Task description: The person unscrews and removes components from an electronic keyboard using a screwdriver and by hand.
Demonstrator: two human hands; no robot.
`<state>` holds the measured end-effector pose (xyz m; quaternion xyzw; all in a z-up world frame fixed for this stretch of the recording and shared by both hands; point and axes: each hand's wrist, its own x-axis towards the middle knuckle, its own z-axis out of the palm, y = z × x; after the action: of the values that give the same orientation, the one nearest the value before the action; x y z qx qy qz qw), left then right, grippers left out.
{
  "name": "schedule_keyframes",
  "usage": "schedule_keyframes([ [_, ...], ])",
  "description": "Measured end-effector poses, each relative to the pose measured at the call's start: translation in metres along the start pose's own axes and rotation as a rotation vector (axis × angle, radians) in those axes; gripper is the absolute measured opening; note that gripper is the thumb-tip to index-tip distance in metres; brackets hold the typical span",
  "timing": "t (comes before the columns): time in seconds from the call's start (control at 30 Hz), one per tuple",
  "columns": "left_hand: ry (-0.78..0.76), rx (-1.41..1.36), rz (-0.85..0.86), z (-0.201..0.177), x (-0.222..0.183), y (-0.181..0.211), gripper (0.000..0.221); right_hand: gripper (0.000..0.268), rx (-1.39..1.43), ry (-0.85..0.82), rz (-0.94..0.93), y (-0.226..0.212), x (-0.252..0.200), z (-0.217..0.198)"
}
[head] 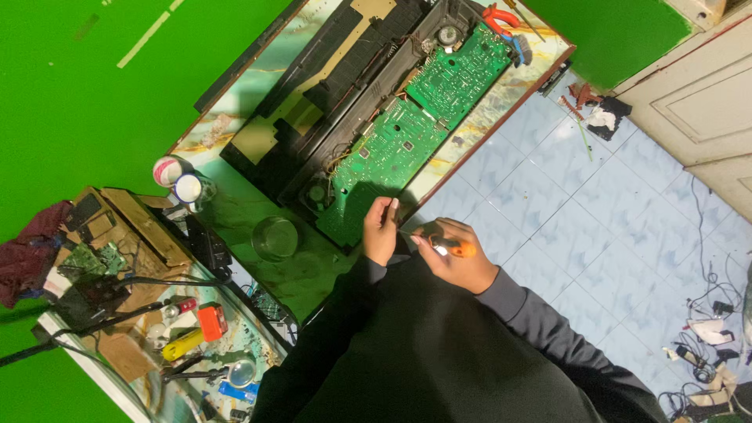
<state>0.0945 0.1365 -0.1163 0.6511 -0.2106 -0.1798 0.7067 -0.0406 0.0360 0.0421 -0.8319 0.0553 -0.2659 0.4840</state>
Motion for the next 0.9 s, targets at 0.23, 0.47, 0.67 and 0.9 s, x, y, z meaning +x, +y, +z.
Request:
schedule_keyframes([
  [0.23, -0.021, -0.132, -0.136, 0.001, 0.016, 0.016, 0.020, 0.012, -0.125, -0.100, 0.003, 0.020, 0.037, 0.016],
  [0.47, -0.080, -0.334, -0.087, 0.001, 0.038, 0.053, 0.021, 0.017, -0.127, -0.181, 0.017, 0.036, 0.072, 0.019],
  [0.67, -0.018, -0.444, -0.144, 0.017, 0.053, 0.062, 0.024, 0.020, 0.045, -0.375, -0.074, 0.059, 0.099, -0.004],
  [0.9, 0.410, -0.690, -0.333, 0.047, 0.088, 0.005, 0.023, 0.023, -0.285, -0.565, -0.553, 0.104, 0.136, -0.040],
])
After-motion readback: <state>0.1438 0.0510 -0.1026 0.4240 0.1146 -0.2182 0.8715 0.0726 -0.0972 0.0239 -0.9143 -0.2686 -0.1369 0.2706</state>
